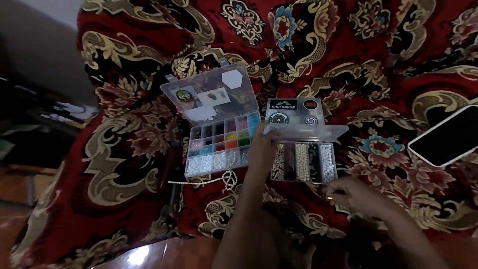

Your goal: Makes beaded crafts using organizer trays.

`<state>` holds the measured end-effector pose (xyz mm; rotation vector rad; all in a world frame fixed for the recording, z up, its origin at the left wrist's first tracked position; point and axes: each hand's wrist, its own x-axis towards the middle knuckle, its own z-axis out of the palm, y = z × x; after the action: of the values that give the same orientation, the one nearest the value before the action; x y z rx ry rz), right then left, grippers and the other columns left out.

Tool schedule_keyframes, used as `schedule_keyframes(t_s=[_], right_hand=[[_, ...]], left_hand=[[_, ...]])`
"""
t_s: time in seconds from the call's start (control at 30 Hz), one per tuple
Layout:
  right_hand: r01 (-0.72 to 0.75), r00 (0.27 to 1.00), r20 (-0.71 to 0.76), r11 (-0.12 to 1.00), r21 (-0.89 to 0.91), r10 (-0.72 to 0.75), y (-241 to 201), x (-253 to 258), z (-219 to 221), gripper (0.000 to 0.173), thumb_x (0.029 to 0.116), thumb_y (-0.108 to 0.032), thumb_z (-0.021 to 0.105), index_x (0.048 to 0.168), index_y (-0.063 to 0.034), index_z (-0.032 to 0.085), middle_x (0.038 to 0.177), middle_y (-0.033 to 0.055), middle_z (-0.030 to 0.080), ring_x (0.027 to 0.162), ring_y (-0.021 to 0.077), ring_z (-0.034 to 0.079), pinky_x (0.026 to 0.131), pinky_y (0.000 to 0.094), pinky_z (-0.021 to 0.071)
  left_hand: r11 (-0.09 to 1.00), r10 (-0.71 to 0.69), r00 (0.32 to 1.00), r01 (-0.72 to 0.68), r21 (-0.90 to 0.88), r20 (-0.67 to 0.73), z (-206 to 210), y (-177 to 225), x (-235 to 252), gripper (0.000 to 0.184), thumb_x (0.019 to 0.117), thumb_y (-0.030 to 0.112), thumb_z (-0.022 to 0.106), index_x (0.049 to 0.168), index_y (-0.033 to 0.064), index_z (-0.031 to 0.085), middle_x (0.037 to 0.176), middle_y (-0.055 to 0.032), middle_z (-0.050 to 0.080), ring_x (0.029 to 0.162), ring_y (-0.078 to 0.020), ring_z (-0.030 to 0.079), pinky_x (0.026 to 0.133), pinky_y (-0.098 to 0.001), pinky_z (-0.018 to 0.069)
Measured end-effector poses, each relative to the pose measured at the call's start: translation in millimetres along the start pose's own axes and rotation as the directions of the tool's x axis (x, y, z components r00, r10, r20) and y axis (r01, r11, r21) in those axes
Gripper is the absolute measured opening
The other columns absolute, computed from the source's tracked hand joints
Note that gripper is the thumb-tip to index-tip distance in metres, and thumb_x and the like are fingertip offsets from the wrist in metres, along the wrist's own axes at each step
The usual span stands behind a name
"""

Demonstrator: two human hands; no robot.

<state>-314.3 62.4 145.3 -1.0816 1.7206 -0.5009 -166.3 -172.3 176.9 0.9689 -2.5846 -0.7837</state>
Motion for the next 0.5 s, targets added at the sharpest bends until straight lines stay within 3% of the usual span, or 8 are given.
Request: schedule_keyframes(t_s=[0.07,0.13,0.2,0.33,0.5], right_hand=[[0.008,1.000,0.013,1.000,-0.003,-0.008,3.4,-4.9,-5.1,0.017,0.1018,-0.012,0.061,0.107,-0.0001,0.072,0.106,0.0127,0.073,0.093,0.0204,0.070,0.090,0.0407,0.0564],[0.050,0.998,0.024,0.996,0.071,-0.052,6.6,-11.4,-9.8,0.015,0.1005,-0.010,0.062,0.104,-0.0006,0.072,0.102,0.0097,0.074,0.085,0.0158,0.071,0.084,0.0354,0.0588],[0.157,0.985,0.032,0.963,0.221,-0.168,8.4,-17.0,-11.5,0.014,0.0990,-0.007,0.061,0.102,-0.0006,0.072,0.104,0.0058,0.075,0.081,0.0105,0.072,0.078,0.0289,0.0617],[0.318,0.910,0.112,0.846,0.428,-0.399,2.9,-13.9,0.7,0.016,0.0973,-0.013,0.061,0.100,-0.0031,0.073,0.102,0.0004,0.077,0.077,0.0068,0.072,0.072,0.0256,0.0623],[0.294,0.881,0.291,0.914,0.279,-0.372,-1.9,0.3,16.9,0.016,0.0994,-0.008,0.060,0.101,0.0023,0.072,0.101,0.0091,0.075,0.081,0.0118,0.073,0.079,0.0304,0.0615]], left_hand=[[0.997,0.051,0.998,-0.053,-0.062,-0.026,3.3,-3.7,1.1,0.020,0.0991,0.003,0.061,0.113,0.0048,0.076,0.115,-0.0185,0.069,0.105,-0.0313,0.068,0.094,-0.0452,0.0554],[0.994,0.055,0.997,-0.060,-0.097,-0.052,6.7,-2.8,0.9,0.022,0.0988,-0.001,0.058,0.110,0.0043,0.077,0.106,-0.0169,0.071,0.098,-0.0293,0.069,0.091,-0.0455,0.0560],[0.985,0.041,0.996,-0.054,-0.162,-0.083,13.6,0.5,0.4,0.022,0.0989,-0.002,0.057,0.108,0.0036,0.077,0.111,-0.0157,0.072,0.101,-0.0268,0.070,0.092,-0.0433,0.0560],[0.962,0.001,0.995,-0.029,-0.273,-0.103,31.8,13.2,-0.8,0.022,0.0974,-0.003,0.058,0.108,0.0012,0.076,0.110,-0.0163,0.072,0.100,-0.0237,0.070,0.091,-0.0382,0.0565],[0.955,-0.008,0.987,-0.041,-0.295,-0.163,39.2,13.6,0.8,0.022,0.0957,-0.005,0.059,0.106,0.0018,0.077,0.107,-0.0159,0.073,0.094,-0.0216,0.071,0.087,-0.0359,0.0577]])
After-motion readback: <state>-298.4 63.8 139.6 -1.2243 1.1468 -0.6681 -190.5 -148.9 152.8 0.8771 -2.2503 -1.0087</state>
